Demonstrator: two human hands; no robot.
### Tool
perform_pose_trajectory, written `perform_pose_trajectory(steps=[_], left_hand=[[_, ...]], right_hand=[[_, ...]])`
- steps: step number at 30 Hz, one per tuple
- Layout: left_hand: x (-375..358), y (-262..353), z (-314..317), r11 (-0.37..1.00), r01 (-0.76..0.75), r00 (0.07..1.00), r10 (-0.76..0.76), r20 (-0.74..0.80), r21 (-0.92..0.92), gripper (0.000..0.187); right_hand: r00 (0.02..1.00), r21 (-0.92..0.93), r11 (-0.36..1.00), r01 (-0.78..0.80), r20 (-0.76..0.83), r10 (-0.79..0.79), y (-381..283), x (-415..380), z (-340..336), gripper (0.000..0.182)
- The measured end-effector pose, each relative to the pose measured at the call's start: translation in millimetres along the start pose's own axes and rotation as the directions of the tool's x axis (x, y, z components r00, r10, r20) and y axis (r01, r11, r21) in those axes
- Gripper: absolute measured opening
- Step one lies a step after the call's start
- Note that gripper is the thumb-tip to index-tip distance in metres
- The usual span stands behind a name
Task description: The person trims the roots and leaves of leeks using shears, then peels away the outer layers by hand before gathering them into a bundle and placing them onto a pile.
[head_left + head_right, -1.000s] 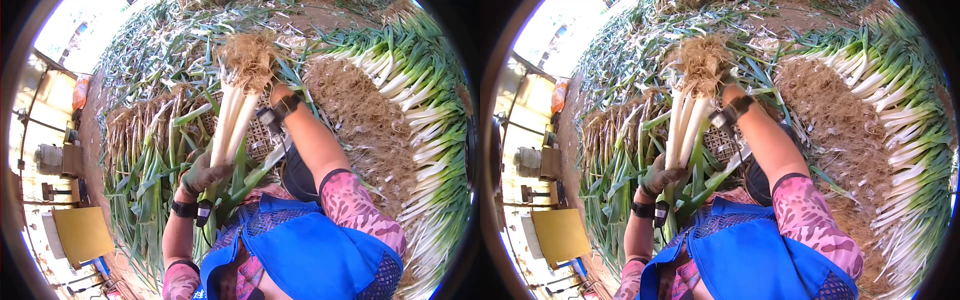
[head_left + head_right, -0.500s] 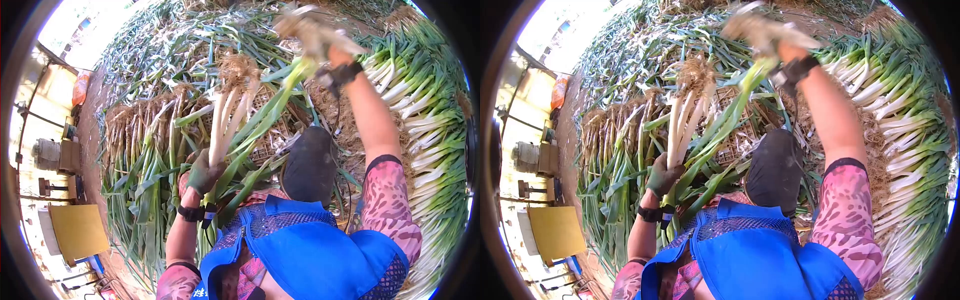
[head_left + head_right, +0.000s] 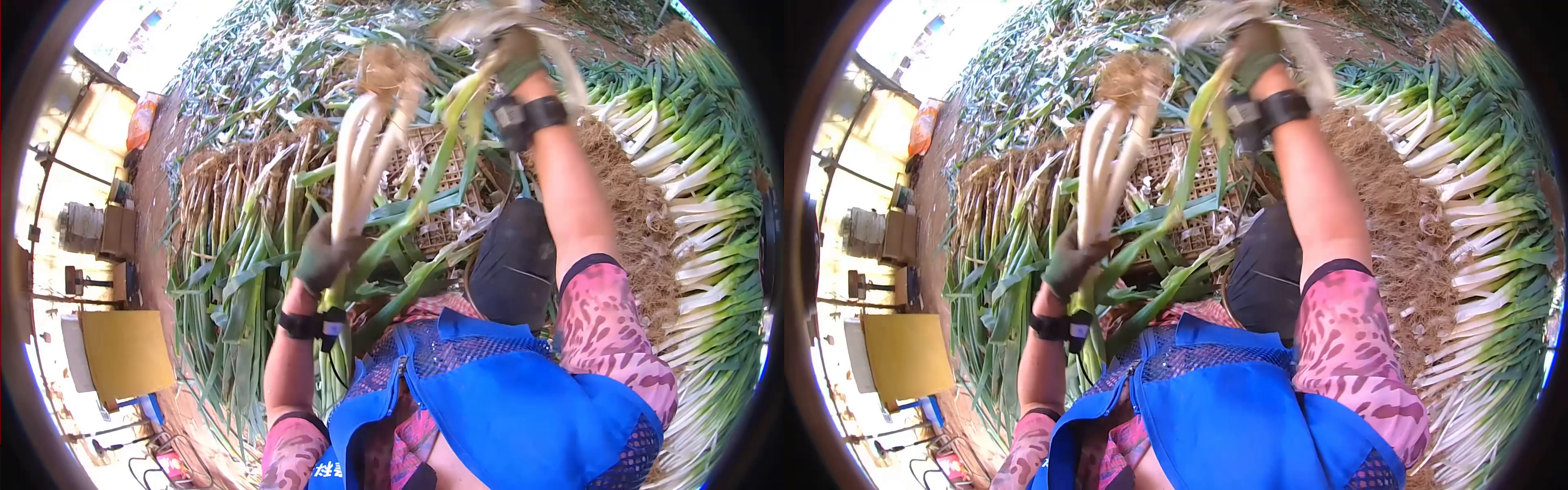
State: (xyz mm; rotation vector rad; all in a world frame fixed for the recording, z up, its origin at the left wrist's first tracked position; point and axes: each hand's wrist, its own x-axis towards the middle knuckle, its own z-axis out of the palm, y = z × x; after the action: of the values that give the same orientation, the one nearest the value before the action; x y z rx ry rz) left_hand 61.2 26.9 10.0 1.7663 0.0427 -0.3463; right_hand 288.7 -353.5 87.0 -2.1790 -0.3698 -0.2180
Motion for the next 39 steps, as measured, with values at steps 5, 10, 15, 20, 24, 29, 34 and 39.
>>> perform_pose_trajectory(steps=[5, 10, 15, 20, 24, 29, 34, 39], left_hand=[[6.4, 30.6, -36.3, 0.989, -0.029, 0.999, 0.031, 0.008, -0.144, 0.029], [4.4, 79.2, -27.4, 0.983, -0.178, 0.980, 0.181, 0.085, -0.044, 0.022], [-8.2, 81.7, -100.4, 0.973, -0.224, 0.957, 0.230, -0.175, 0.056, 0.025], [-72.4, 86.4, -242.2, 0.957, -0.285, 0.827, 0.216, -0.519, -0.056, 0.027], [-109.3, 65.4, -274.3, 0.933, -0.356, 0.758, 0.318, -0.570, 0.047, 0.025], [-107.8, 51.6, -223.2, 0.951, -0.270, 0.722, 0.303, -0.622, 0.150, 0.025], [-109.5, 49.2, -213.1, 0.953, -0.263, 0.690, 0.295, -0.661, 0.150, 0.027], [-182.9, 17.0, -312.9, 0.938, -0.308, 0.635, 0.328, -0.699, 0.161, 0.037]], right_hand=[[0.950, 0.612, 0.781, 0.126, 0.153, -0.273, -6.2, -42.8, 43.3, 0.020], [0.762, 0.630, 0.757, 0.173, 0.401, -0.508, -67.2, -116.7, 199.3, 0.038], [0.640, 0.031, 0.965, 0.260, 0.743, -0.196, -102.8, -179.7, 226.3, 0.049], [0.782, -0.583, 0.753, -0.305, 0.298, 0.548, 40.2, -111.1, 164.1, 0.049], [0.750, -0.620, 0.783, 0.048, 0.540, 0.381, 62.0, -95.0, 188.7, 0.050], [0.497, -0.119, 0.985, 0.126, 0.867, 0.041, 27.6, -198.0, 312.4, 0.040], [0.374, -0.158, 0.977, 0.146, 0.923, 0.094, -2.4, -246.7, 335.5, 0.047], [0.623, -0.486, 0.848, -0.211, 0.602, 0.500, 25.8, -155.6, 285.8, 0.041]])
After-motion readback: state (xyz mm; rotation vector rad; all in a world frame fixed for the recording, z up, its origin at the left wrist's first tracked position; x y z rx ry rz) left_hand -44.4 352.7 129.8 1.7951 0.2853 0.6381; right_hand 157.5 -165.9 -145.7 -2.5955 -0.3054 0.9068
